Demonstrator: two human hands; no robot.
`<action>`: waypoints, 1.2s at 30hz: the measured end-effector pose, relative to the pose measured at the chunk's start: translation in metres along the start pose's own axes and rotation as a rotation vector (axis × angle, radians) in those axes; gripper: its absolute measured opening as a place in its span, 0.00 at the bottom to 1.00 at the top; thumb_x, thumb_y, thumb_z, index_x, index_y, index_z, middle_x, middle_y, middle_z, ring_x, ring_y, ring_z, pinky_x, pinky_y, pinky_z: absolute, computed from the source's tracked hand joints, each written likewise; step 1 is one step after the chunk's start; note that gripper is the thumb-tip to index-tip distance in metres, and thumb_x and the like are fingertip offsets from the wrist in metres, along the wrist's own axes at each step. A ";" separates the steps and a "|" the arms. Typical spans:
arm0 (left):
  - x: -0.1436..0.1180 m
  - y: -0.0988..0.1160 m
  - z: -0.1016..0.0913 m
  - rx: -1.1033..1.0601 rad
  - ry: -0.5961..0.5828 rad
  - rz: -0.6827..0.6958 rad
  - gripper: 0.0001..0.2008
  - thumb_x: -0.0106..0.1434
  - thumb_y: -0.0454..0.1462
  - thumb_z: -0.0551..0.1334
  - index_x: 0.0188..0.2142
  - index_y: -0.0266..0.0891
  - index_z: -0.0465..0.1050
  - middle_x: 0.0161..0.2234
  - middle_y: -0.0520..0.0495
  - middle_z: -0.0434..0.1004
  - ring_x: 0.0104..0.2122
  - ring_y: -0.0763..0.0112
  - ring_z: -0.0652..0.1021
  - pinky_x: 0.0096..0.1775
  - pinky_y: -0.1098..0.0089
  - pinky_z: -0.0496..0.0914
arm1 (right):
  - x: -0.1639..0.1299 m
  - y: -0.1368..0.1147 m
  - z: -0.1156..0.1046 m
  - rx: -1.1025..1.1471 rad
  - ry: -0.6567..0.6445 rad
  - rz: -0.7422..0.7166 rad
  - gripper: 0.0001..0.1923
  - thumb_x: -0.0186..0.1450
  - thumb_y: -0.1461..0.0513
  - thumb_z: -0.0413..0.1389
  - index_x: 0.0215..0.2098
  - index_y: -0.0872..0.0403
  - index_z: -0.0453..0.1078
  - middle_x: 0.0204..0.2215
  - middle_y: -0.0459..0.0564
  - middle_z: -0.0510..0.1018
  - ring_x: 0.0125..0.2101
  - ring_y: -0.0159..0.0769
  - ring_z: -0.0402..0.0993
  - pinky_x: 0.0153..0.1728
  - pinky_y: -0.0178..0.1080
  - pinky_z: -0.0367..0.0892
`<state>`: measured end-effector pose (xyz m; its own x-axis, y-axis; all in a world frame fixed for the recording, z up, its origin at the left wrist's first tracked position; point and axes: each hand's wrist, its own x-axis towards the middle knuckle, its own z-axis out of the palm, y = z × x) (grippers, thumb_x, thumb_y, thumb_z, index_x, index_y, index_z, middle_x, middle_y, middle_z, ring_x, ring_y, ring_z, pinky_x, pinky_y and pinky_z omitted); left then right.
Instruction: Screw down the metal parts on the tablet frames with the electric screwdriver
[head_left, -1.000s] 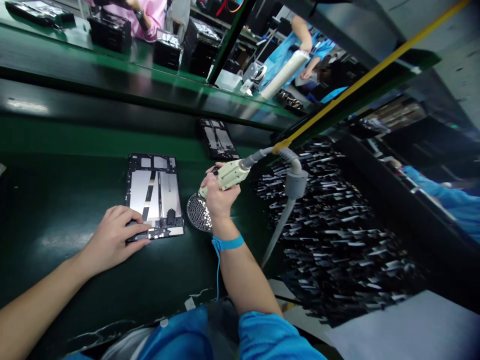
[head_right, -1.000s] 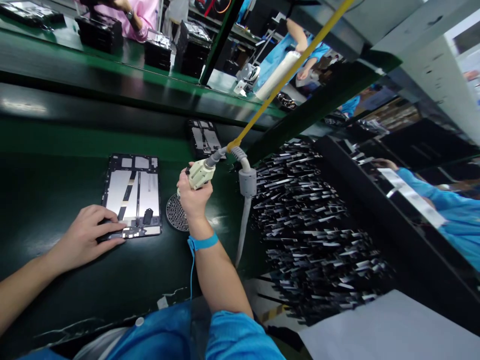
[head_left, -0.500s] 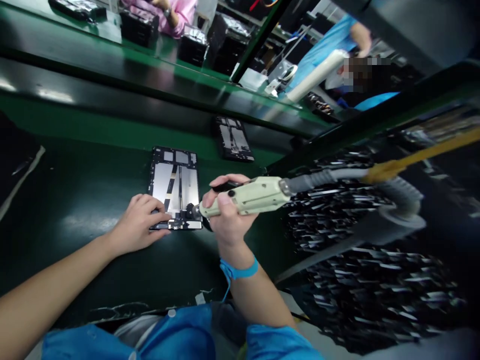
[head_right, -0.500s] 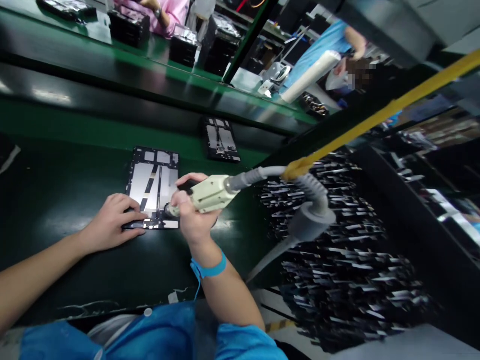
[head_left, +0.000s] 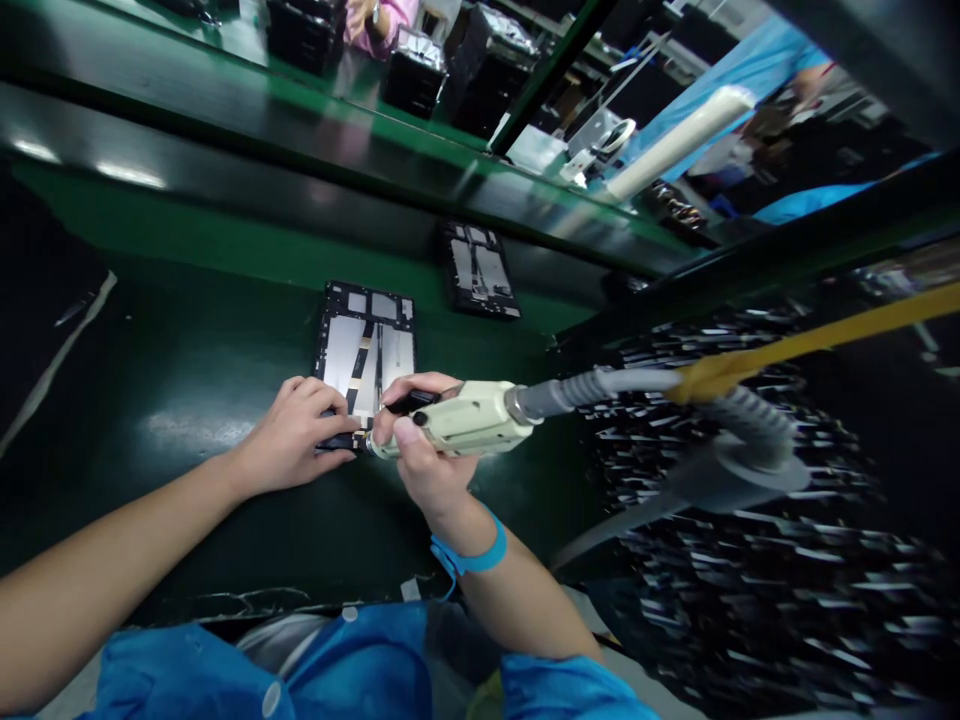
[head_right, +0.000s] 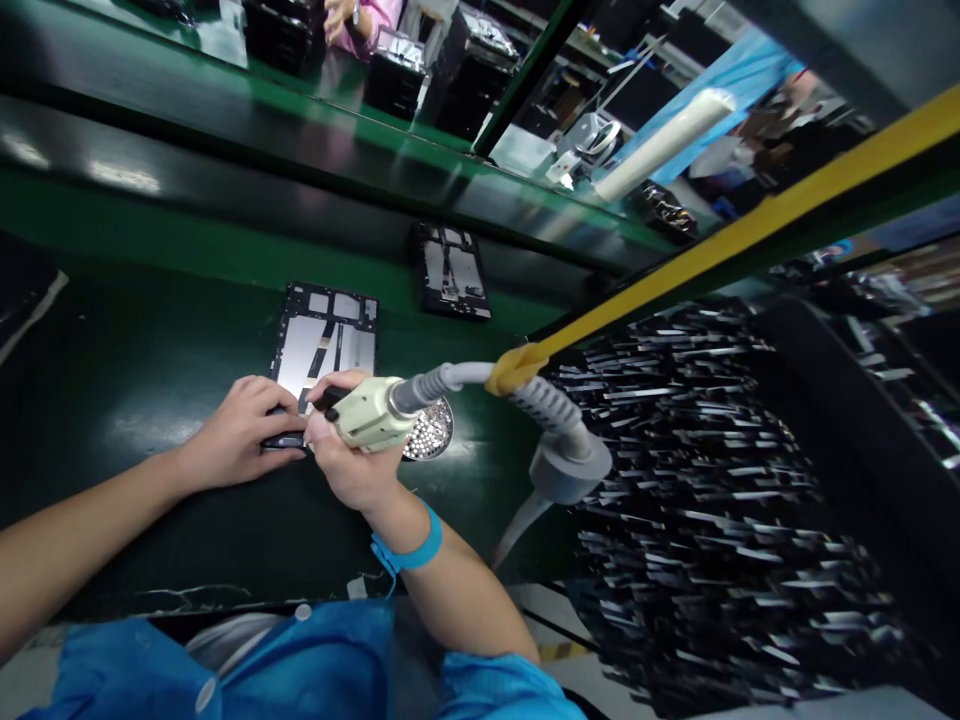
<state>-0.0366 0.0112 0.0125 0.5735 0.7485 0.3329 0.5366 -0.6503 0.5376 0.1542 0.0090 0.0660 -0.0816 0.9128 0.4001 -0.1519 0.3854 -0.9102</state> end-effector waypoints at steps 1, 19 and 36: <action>0.000 0.000 0.000 -0.002 0.000 -0.002 0.09 0.68 0.41 0.67 0.47 0.46 0.77 0.46 0.46 0.76 0.48 0.59 0.72 0.52 0.55 0.61 | -0.001 0.000 0.001 -0.010 -0.005 0.003 0.13 0.67 0.59 0.61 0.49 0.48 0.68 0.39 0.45 0.77 0.22 0.27 0.74 0.25 0.36 0.74; 0.008 0.004 0.024 0.146 0.105 -0.089 0.14 0.60 0.38 0.72 0.46 0.47 0.78 0.44 0.48 0.75 0.46 0.61 0.72 0.48 0.59 0.66 | 0.009 0.006 0.001 -0.125 -0.010 0.038 0.10 0.64 0.59 0.63 0.42 0.52 0.72 0.33 0.49 0.81 0.24 0.33 0.76 0.26 0.36 0.75; 0.148 -0.103 -0.026 0.454 0.270 -0.474 0.17 0.71 0.37 0.59 0.58 0.40 0.75 0.59 0.37 0.72 0.61 0.53 0.70 0.66 0.49 0.60 | 0.014 -0.013 -0.116 -0.415 0.445 -0.122 0.11 0.59 0.55 0.64 0.37 0.51 0.78 0.31 0.50 0.83 0.28 0.40 0.81 0.36 0.41 0.80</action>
<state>-0.0229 0.1921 0.0266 0.0723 0.9322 0.3546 0.9291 -0.1922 0.3160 0.2692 0.0331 0.0709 0.3441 0.7932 0.5024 0.2691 0.4294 -0.8621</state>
